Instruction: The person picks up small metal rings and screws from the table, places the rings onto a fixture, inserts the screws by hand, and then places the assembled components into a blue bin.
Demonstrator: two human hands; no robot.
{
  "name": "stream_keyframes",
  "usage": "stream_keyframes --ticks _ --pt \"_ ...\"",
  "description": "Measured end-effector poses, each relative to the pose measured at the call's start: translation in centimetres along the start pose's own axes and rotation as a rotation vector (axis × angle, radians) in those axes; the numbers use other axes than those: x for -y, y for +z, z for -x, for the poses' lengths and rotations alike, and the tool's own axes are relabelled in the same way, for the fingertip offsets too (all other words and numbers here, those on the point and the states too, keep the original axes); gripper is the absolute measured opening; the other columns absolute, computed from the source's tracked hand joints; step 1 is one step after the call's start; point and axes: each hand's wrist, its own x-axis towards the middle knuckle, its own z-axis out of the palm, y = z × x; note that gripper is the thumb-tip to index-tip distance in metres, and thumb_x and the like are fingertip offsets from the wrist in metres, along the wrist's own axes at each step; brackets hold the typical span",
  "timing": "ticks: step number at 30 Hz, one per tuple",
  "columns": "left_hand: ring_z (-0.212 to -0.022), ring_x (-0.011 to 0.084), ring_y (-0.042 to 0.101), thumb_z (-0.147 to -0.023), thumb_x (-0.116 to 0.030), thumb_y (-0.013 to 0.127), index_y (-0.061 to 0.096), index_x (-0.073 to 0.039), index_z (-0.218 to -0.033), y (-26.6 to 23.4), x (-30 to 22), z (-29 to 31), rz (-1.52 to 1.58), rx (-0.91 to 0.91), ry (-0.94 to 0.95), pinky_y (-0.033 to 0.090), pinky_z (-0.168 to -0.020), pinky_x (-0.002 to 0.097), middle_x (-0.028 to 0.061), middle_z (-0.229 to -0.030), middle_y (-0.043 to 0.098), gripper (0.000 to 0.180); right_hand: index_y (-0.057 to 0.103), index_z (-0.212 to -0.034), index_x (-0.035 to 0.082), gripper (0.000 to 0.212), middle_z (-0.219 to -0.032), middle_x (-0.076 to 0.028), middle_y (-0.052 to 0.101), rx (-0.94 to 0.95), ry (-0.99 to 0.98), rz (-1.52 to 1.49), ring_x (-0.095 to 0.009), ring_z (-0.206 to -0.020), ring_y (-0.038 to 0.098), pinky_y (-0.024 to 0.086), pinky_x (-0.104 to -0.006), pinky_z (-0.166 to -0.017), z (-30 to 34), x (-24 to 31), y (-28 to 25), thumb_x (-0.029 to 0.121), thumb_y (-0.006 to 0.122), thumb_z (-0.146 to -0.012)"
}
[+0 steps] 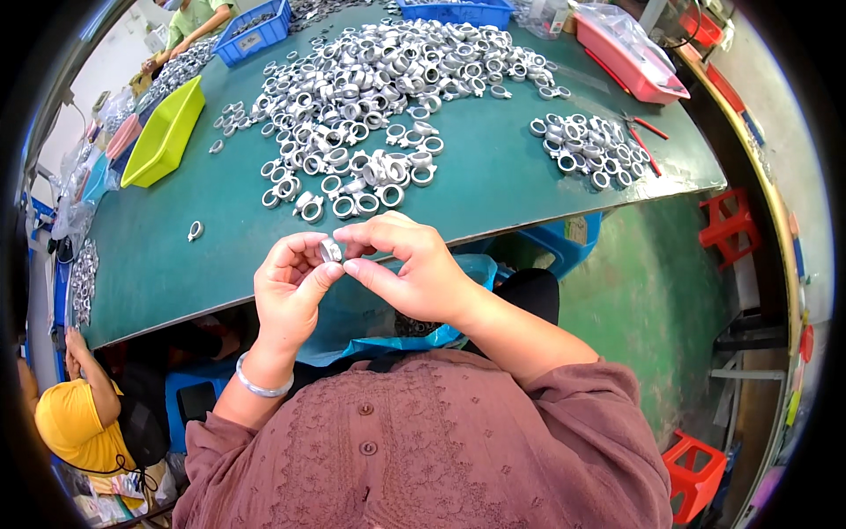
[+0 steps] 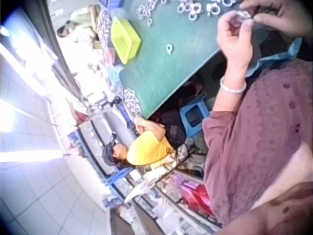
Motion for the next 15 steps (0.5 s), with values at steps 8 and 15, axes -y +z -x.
stream_keyframes --ticks 8,15 --pt "-0.074 0.0073 0.053 -0.073 0.003 0.065 0.053 0.002 -0.100 0.06 -0.11 0.29 -0.135 0.010 0.004 0.045 -0.068 0.0190 0.0028 -0.084 0.058 0.030 0.060 -0.100 -0.001 0.021 -0.090 -0.007 0.061 -0.009 0.158 -0.199 -0.012 -0.082 0.058 0.045 -0.0235 -0.072 0.37 0.03 0.01 0.000 0.059 -0.078" --pt "-0.073 0.0063 0.053 -0.072 0.002 0.066 0.053 0.001 -0.099 -0.03 -0.15 0.51 -0.198 0.039 0.014 0.045 -0.067 0.0182 0.0020 -0.083 0.057 0.029 0.060 -0.099 -0.001 0.020 -0.089 -0.007 0.061 -0.004 0.215 -0.245 -0.012 -0.082 0.058 0.046 -0.0236 -0.073 0.32 0.40 0.03 0.000 0.057 -0.080"
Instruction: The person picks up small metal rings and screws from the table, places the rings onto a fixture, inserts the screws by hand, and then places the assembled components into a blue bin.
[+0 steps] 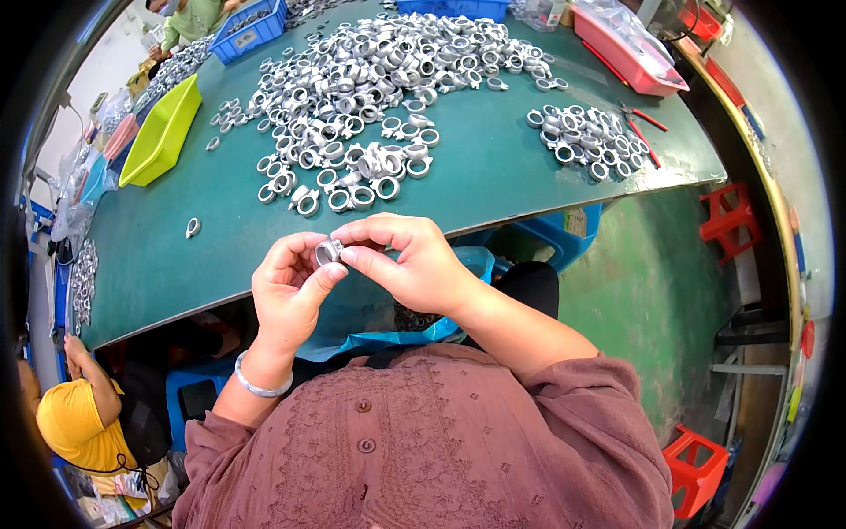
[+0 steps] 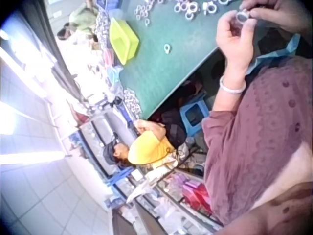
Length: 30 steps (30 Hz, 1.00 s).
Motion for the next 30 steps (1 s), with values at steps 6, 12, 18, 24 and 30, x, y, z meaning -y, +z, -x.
stream_keyframes --ticks 6,12,18,24,30 --pt "-0.071 0.0071 0.054 -0.074 0.001 0.064 0.049 -0.001 -0.094 0.57 -0.32 0.31 0.099 0.025 -0.088 0.045 -0.064 0.0186 0.0032 -0.082 0.057 0.025 0.061 -0.096 -0.002 0.016 -0.088 -0.007 0.061 0.016 0.050 -0.093 -0.011 -0.080 0.057 0.046 -0.0228 -0.071 -0.20 0.03 -0.11 0.000 0.056 -0.080" --pt "-0.069 0.0113 0.058 -0.081 -0.002 0.055 0.048 -0.002 -0.093 0.53 -0.04 0.35 0.259 0.032 -0.185 0.049 -0.061 0.0228 0.0067 -0.082 0.058 0.014 0.062 -0.094 -0.002 0.015 -0.085 -0.007 0.061 0.023 0.026 -0.084 -0.011 -0.078 0.057 0.045 -0.0225 -0.070 -0.29 -0.22 -0.37 0.001 0.056 -0.081" --pt "-0.070 0.0091 0.056 -0.081 -0.001 0.057 0.049 -0.001 -0.093 0.64 0.28 0.19 0.311 0.009 -0.152 0.048 -0.063 0.0212 0.0048 -0.083 0.059 0.014 0.062 -0.094 -0.001 0.015 -0.085 -0.006 0.059 0.025 -0.009 -0.014 -0.011 -0.078 0.055 0.043 -0.0220 -0.068 -0.36 -0.01 -0.51 0.002 0.056 -0.081" --pt "-0.070 0.0089 0.055 -0.080 -0.001 0.058 0.050 -0.001 -0.092 0.60 0.30 0.11 0.318 0.005 -0.150 0.048 -0.064 0.0211 0.0049 -0.082 0.058 0.014 0.062 -0.094 -0.001 0.015 -0.085 -0.005 0.059 0.025 -0.031 0.011 -0.011 -0.077 0.054 0.043 -0.0220 -0.068 -0.42 0.04 -0.57 0.002 0.056 -0.081" --pt "-0.069 0.0123 0.058 -0.080 0.001 0.056 0.048 -0.002 -0.090 0.76 0.27 -0.12 0.297 0.021 -0.147 0.049 -0.064 0.0234 0.0070 -0.081 0.058 0.012 0.062 -0.095 0.000 0.017 -0.084 -0.005 0.059 0.034 -0.068 0.064 -0.011 -0.077 0.055 0.043 -0.0223 -0.068 -0.39 0.15 -0.89 0.002 0.058 -0.079"
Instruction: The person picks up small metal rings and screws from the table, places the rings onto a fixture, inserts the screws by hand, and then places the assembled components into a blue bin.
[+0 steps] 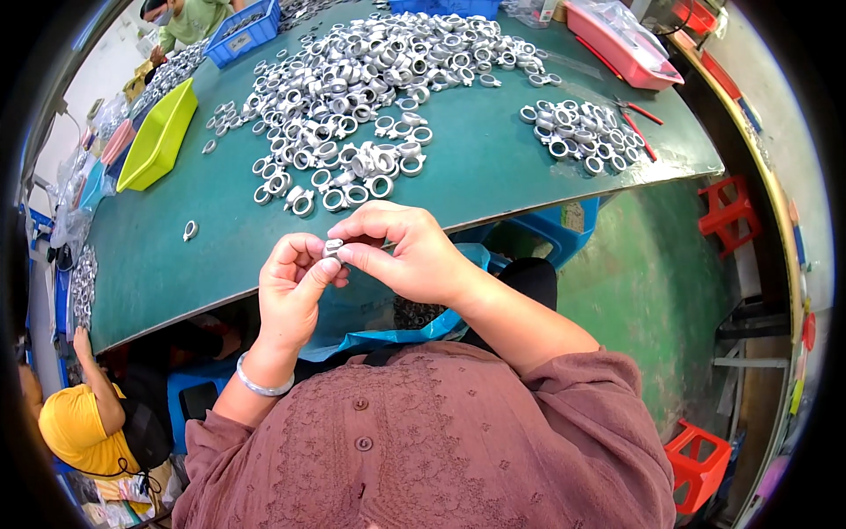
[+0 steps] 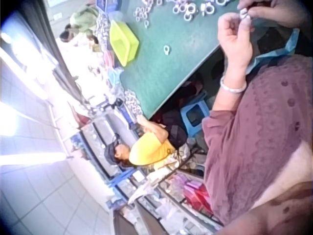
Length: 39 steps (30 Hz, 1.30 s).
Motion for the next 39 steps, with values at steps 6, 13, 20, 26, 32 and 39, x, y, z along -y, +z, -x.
stream_keyframes --ticks 6,13,20,26,32,39 --pt "-0.071 0.0128 0.057 -0.082 -0.004 0.056 0.049 -0.001 -0.095 0.1 0.0 0.0 -0.051 0.032 -0.081 0.049 -0.064 0.0243 0.0077 -0.084 0.058 0.015 0.060 -0.096 0.000 0.019 -0.086 -0.006 0.061 -0.161 0.009 0.171 -0.012 -0.079 0.057 0.045 -0.0246 -0.071 -0.1 -0.5 -2.6 0.002 0.059 -0.078" --pt "-0.070 0.0124 0.056 -0.084 -0.006 0.054 0.053 0.001 -0.096 -0.7 -0.4 0.4 -0.181 0.017 -0.116 0.047 -0.062 0.0234 0.0076 -0.083 0.058 0.015 0.062 -0.090 0.001 0.016 -0.084 -0.012 0.061 -0.453 0.099 1.012 -0.024 -0.078 0.059 0.046 -0.0315 -0.071 0.5 -4.5 -14.1 0.009 0.056 -0.077" --pt "-0.069 0.0109 0.056 -0.084 -0.007 0.054 0.054 0.001 -0.097 -1.4 0.1 0.6 -0.220 0.034 -0.143 0.046 -0.061 0.0217 0.0066 -0.082 0.059 0.015 0.061 -0.086 0.006 0.015 -0.082 -0.009 0.055 -0.428 0.031 1.359 -0.027 -0.082 0.054 0.046 -0.0355 -0.072 -0.5 -4.1 -13.1 0.011 0.059 -0.073" --pt "-0.068 0.0101 0.056 -0.084 -0.007 0.054 0.054 0.000 -0.097 -1.1 -0.1 0.7 -0.239 0.039 -0.153 0.046 -0.060 0.0210 0.0060 -0.082 0.059 0.016 0.060 -0.095 0.004 0.031 -0.091 -0.012 0.055 -0.117 -0.147 0.943 -0.029 -0.086 0.053 0.043 -0.0350 -0.076 -4.3 -3.5 -7.1 0.025 0.065 -0.073" --pt "-0.069 0.0100 0.056 -0.083 -0.007 0.055 0.055 0.000 -0.097 -1.1 -0.4 0.9 -0.248 0.049 -0.160 0.046 -0.060 0.0207 0.0060 -0.082 0.059 0.016 0.061 -0.094 0.005 0.032 -0.089 -0.010 0.055 -0.005 -0.101 0.930 -0.026 -0.088 0.052 0.043 -0.0348 -0.075 -5.6 -4.2 -6.1 0.023 0.069 -0.069" --pt "-0.070 0.0110 0.057 -0.086 -0.010 0.052 0.053 0.001 -0.104 -0.8 -0.6 0.6 -0.182 0.036 -0.166 0.047 -0.061 0.0220 0.0076 -0.086 0.059 0.022 0.059 -0.095 0.004 0.026 -0.081 -0.004 0.055 -0.064 -0.012 0.167 -0.012 -0.072 0.053 0.044 -0.0252 -0.066 -3.6 -2.0 -4.0 0.007 0.067 -0.071"
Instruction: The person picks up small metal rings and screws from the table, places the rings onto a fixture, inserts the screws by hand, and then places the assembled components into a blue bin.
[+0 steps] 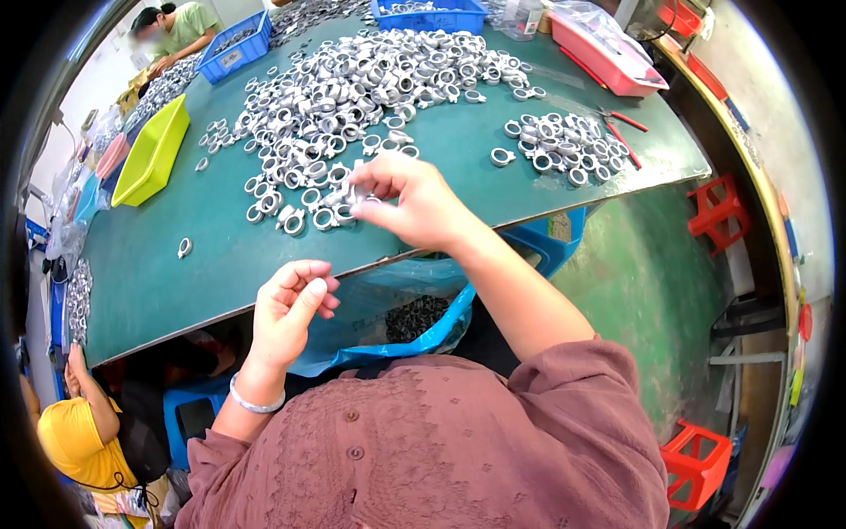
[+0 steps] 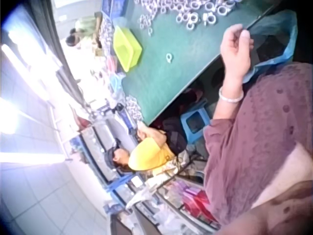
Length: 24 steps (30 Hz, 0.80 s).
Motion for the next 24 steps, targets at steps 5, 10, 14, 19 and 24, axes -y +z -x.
stream_keyframes --ticks 5,10,14,19,24 --pt "-0.071 0.0127 0.058 -0.089 -0.015 0.046 0.049 0.002 -0.111 0.5 -0.6 -0.7 0.172 0.002 -0.015 0.048 -0.061 0.0237 0.0084 -0.088 0.059 0.028 0.059 -0.096 0.005 0.027 -0.085 -0.003 0.055 0.074 -0.022 -0.262 -0.010 -0.071 0.051 0.041 -0.0224 -0.062 2.1 1.1 2.9 0.001 0.065 -0.070" --pt "-0.066 0.0122 0.059 -0.089 -0.016 0.047 0.053 0.000 -0.104 0.5 -0.7 -0.8 0.375 0.021 -0.106 0.048 -0.058 0.0229 0.0051 -0.080 0.060 0.023 0.060 -0.096 0.005 0.028 -0.089 -0.003 0.056 0.083 -0.083 -0.170 -0.010 -0.077 0.052 0.041 -0.0224 -0.063 3.0 2.1 3.7 0.000 0.065 -0.070" --pt "-0.066 0.0122 0.059 -0.089 -0.014 0.048 0.055 0.001 -0.101 0.0 -0.3 -0.7 0.438 0.044 -0.140 0.049 -0.058 0.0223 0.0065 -0.082 0.060 0.020 0.061 -0.097 0.005 0.030 -0.093 -0.005 0.056 0.100 -0.122 -0.127 -0.011 -0.080 0.052 0.042 -0.0222 -0.064 3.0 2.0 4.0 0.000 0.066 -0.069" --pt "-0.066 0.0124 0.060 -0.089 -0.014 0.048 0.054 0.002 -0.101 -0.2 -0.2 -0.7 0.471 0.059 -0.163 0.049 -0.057 0.0222 0.0074 -0.082 0.061 0.021 0.061 -0.098 0.005 0.030 -0.092 -0.005 0.057 0.094 -0.134 -0.109 -0.012 -0.079 0.053 0.042 -0.0222 -0.063 3.1 2.2 4.3 0.001 0.066 -0.068" --pt "-0.065 0.0122 0.059 -0.088 -0.015 0.049 0.054 0.002 -0.101 -0.2 -0.1 -0.7 0.485 0.054 -0.186 0.048 -0.056 0.0216 0.0074 -0.081 0.061 0.022 0.060 -0.097 0.004 0.030 -0.090 -0.004 0.057 0.084 -0.124 -0.073 -0.011 -0.077 0.053 0.042 -0.0219 -0.062 3.1 2.2 4.4 0.002 0.067 -0.068"
